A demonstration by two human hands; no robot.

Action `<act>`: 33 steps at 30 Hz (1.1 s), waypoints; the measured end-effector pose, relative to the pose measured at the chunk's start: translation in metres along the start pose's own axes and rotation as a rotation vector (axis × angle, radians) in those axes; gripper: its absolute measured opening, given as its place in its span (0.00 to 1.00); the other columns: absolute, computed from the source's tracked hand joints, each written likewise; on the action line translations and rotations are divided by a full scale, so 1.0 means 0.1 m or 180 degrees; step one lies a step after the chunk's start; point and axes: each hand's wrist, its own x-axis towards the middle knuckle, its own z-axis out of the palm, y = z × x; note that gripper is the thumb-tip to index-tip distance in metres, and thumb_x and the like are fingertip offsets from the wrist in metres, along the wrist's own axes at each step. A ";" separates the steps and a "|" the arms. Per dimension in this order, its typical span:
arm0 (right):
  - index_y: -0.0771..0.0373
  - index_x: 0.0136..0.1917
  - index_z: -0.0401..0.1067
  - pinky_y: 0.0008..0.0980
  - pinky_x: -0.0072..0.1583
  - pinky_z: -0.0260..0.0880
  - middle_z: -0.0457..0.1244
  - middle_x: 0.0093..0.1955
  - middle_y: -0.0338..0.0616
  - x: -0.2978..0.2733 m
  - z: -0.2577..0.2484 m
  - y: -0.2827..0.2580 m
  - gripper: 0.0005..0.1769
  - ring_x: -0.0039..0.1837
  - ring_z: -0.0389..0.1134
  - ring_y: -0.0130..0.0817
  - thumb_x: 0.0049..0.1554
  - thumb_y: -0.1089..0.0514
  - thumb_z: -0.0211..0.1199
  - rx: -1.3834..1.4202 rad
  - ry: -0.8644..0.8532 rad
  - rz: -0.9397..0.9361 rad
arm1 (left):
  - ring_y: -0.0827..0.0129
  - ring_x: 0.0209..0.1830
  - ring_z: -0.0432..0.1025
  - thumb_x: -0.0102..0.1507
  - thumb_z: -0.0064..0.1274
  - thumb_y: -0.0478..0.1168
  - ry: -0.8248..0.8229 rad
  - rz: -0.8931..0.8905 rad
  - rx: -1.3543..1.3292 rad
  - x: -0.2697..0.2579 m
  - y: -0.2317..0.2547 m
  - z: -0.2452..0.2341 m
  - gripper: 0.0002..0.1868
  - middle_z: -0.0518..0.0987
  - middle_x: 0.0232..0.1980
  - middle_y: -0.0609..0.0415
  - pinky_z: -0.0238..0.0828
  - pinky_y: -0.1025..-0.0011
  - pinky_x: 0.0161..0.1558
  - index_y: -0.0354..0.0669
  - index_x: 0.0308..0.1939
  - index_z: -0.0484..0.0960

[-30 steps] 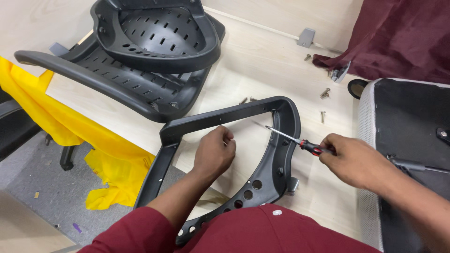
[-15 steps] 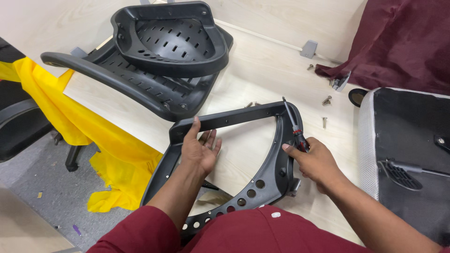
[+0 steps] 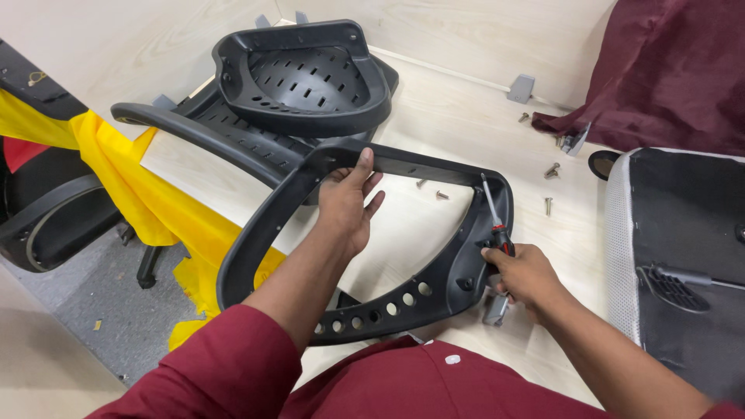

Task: The person disassembles a black plastic chair frame from a seat using a screwdriver, then reattaches the frame to the seat by aligning holes and inserting screws. The person tightens the screws to secure the frame to the seat.

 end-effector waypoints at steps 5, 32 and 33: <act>0.64 0.36 0.72 0.32 0.29 0.50 0.65 0.28 0.43 -0.03 0.08 -0.18 0.21 0.27 0.56 0.28 0.60 0.46 0.63 -0.0326 -0.0147 0.0060 | 0.68 0.54 0.73 0.62 0.60 0.44 -0.0295 0.0107 0.0118 0.27 0.10 -0.05 0.17 0.77 0.50 0.56 0.70 0.66 0.56 0.42 0.49 0.73; 0.63 0.45 0.72 0.30 0.34 0.61 0.68 0.36 0.42 -0.08 0.45 -0.46 0.21 0.34 0.63 0.27 0.62 0.41 0.59 -0.0391 0.0074 0.0150 | 0.47 0.62 0.73 0.62 0.58 0.45 -0.1312 -0.0055 0.3857 0.51 -0.74 0.14 0.27 0.78 0.61 0.36 0.71 0.59 0.59 0.35 0.62 0.75; 0.63 0.46 0.72 0.30 0.35 0.61 0.68 0.36 0.41 -0.07 0.42 -0.44 0.21 0.35 0.63 0.26 0.62 0.42 0.58 -0.0309 -0.0024 0.0130 | 0.47 0.60 0.74 0.62 0.58 0.46 -0.1368 0.0129 0.4130 0.52 -0.78 0.15 0.26 0.80 0.58 0.34 0.71 0.59 0.59 0.33 0.59 0.78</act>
